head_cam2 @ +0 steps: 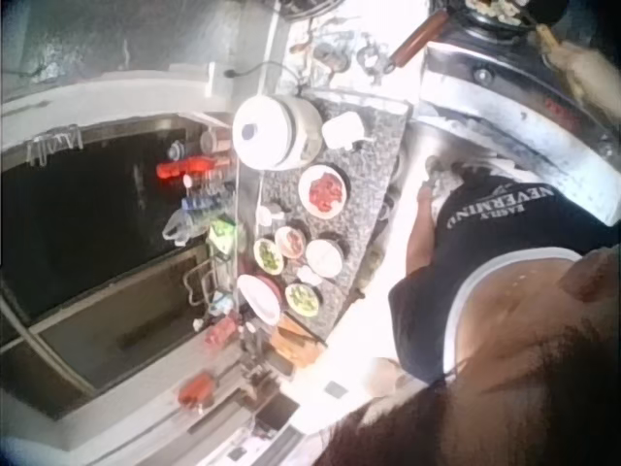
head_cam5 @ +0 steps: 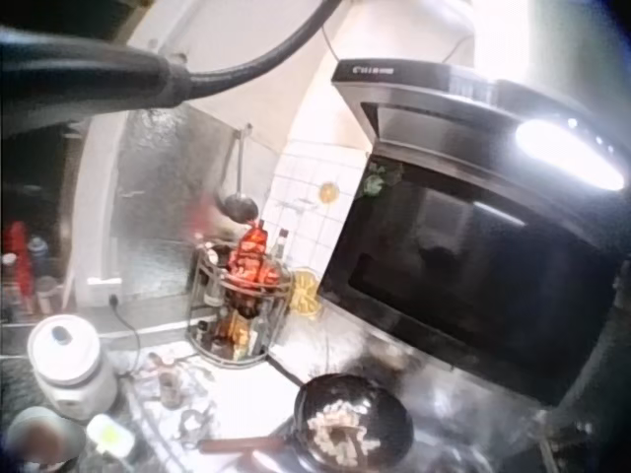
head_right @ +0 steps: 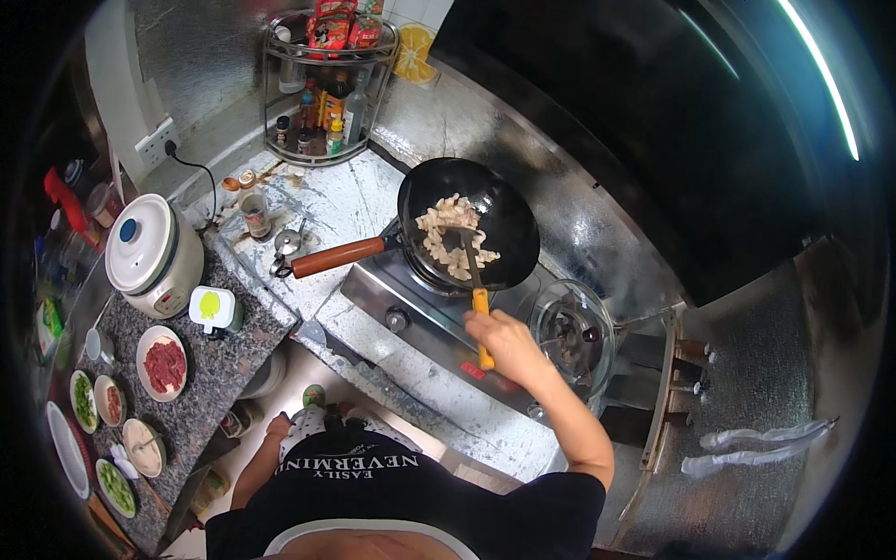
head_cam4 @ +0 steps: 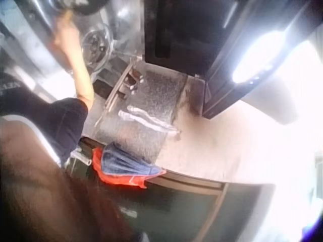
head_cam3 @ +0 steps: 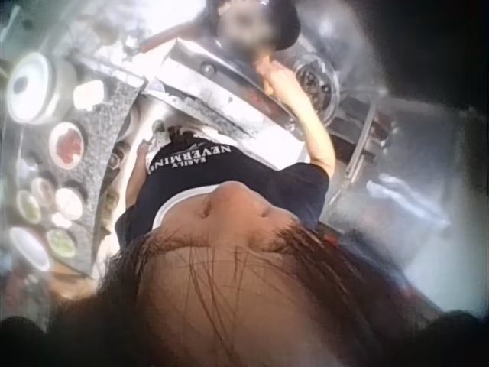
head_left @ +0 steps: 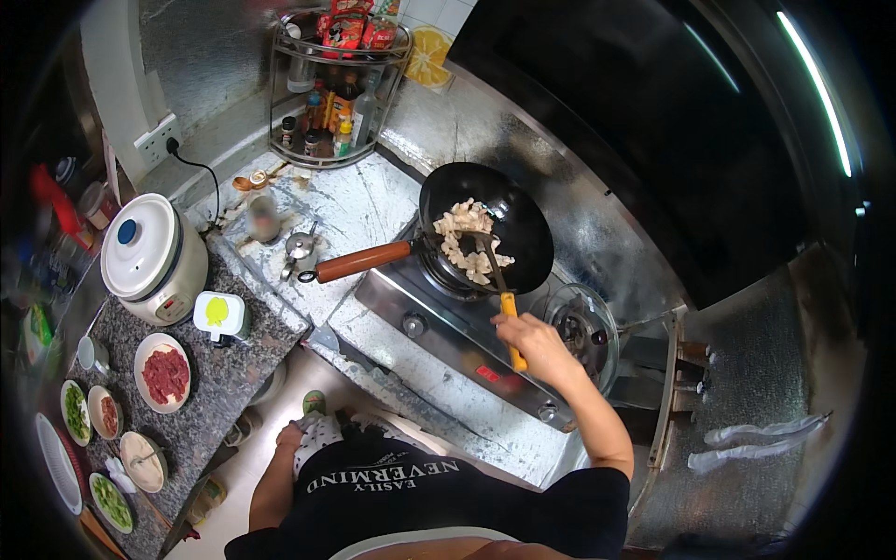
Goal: The person wipes a pan with a paper towel, pours oil from a small pot into the pan, and then uses a spatula to transfer raw meat from a cutting board into the pan before stirring it on the stove.
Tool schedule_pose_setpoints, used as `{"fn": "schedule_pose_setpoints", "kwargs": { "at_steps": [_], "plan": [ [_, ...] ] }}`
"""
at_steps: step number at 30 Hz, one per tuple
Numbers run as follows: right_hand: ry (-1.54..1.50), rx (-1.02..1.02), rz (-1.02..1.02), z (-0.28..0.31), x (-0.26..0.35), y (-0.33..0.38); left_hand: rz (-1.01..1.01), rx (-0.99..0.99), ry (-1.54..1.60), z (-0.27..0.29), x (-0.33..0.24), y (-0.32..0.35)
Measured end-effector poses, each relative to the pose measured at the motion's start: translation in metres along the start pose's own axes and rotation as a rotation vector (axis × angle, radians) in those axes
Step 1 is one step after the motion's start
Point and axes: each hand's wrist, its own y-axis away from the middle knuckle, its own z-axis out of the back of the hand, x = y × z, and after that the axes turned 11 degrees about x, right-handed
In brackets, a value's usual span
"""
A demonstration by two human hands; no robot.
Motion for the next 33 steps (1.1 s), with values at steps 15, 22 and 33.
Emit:
{"fn": "schedule_pose_setpoints", "kwargs": {
  "at_steps": [15,22,33],
  "plan": [
    [-0.767,-0.562,-0.411,-0.097,-0.005,0.047,0.208,0.053,0.084,-0.029,-0.012,0.062],
    [-0.943,0.6,0.151,-0.27,0.06,0.046,0.425,0.166,0.207,-0.059,0.003,0.109],
    [-0.267,0.578,0.556,-0.278,0.191,-0.041,0.528,0.046,0.662,-0.188,0.094,0.218]
  ]
}}
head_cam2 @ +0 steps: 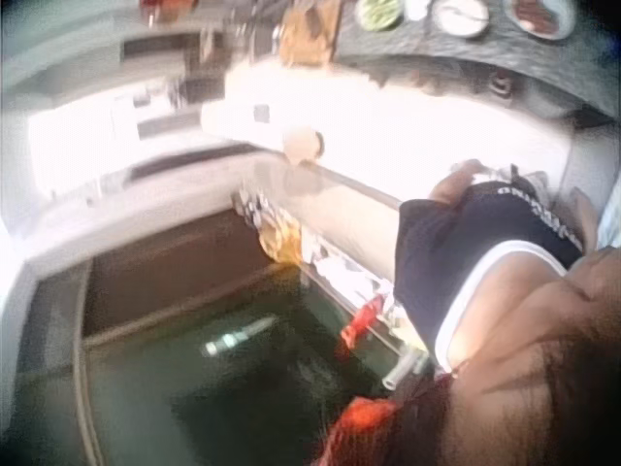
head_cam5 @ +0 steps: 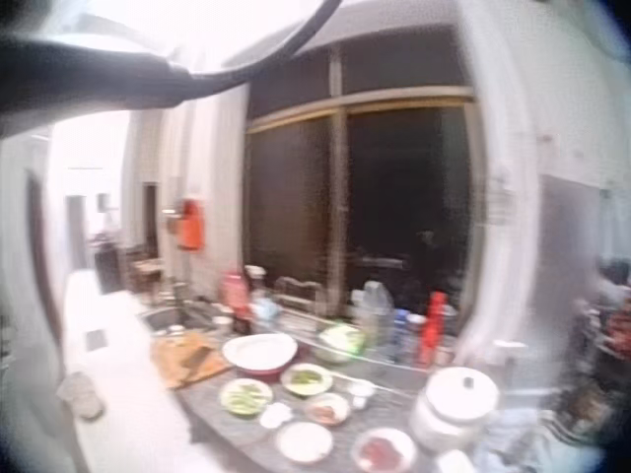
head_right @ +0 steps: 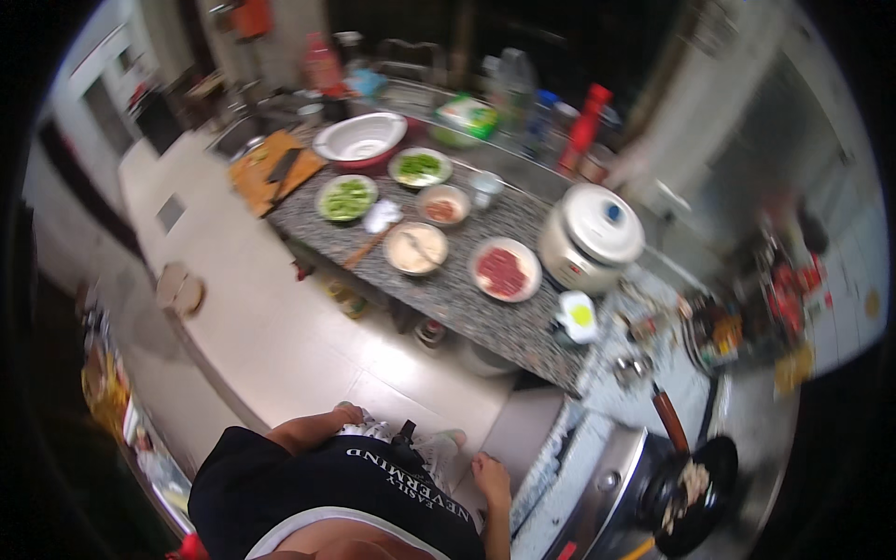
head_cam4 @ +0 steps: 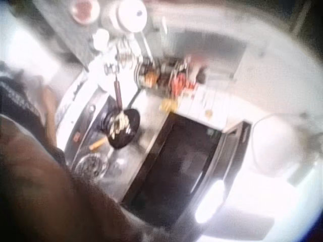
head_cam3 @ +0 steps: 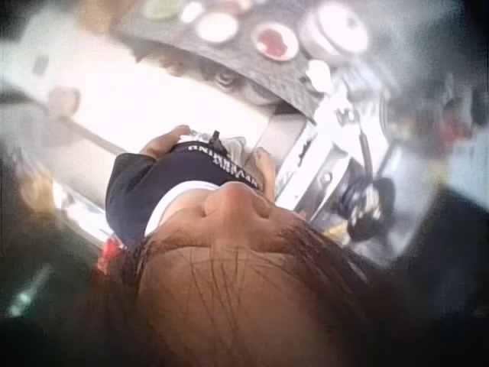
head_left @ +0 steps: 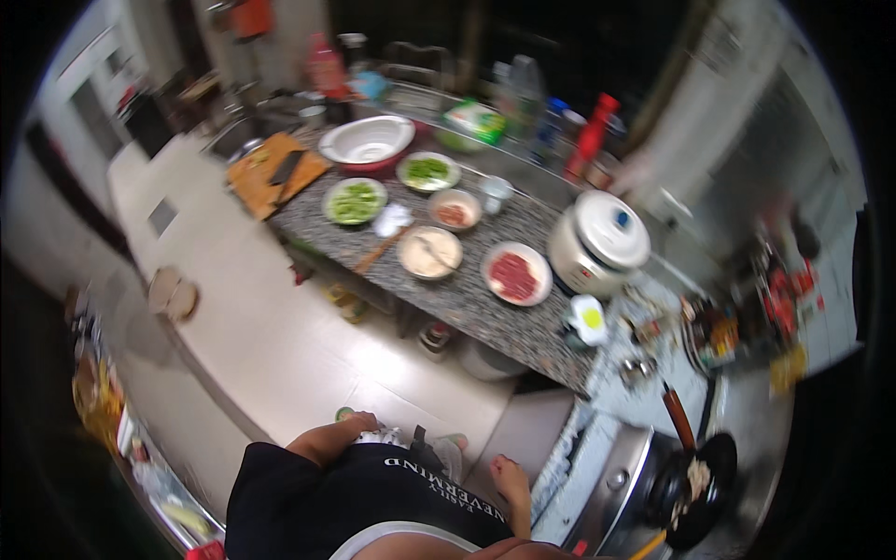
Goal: The person wipes a pan with a paper towel, pours oil from a small pot into the pan, and then uses a spatula to transfer raw meat from a cutting board into the pan before stirring it on the stove.
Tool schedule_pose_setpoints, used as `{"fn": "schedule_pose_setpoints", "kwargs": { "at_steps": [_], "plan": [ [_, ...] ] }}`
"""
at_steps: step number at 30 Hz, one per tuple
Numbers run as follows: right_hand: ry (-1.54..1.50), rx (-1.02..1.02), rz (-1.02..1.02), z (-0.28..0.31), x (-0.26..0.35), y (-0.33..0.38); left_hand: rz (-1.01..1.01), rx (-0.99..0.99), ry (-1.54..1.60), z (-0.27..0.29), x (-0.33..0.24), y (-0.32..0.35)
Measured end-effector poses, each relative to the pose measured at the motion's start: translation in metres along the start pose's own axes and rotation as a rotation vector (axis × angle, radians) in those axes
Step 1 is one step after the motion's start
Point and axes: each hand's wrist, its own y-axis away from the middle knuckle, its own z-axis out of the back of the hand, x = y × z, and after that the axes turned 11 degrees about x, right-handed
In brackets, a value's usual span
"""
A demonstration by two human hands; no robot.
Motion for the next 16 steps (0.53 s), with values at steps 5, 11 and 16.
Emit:
{"fn": "schedule_pose_setpoints", "kwargs": {
  "at_steps": [5,11,16],
  "plan": [
    [0.233,0.09,0.147,-0.012,0.097,-0.076,-0.027,-0.024,0.247,-0.028,0.109,0.02],
    [-0.001,0.425,0.284,-0.125,0.184,-0.176,-0.106,-0.127,0.487,-0.086,0.258,0.01],
    [0.125,0.826,0.176,-0.216,0.177,-0.249,-0.17,0.006,0.789,-0.183,0.384,-0.071]
  ]
}}
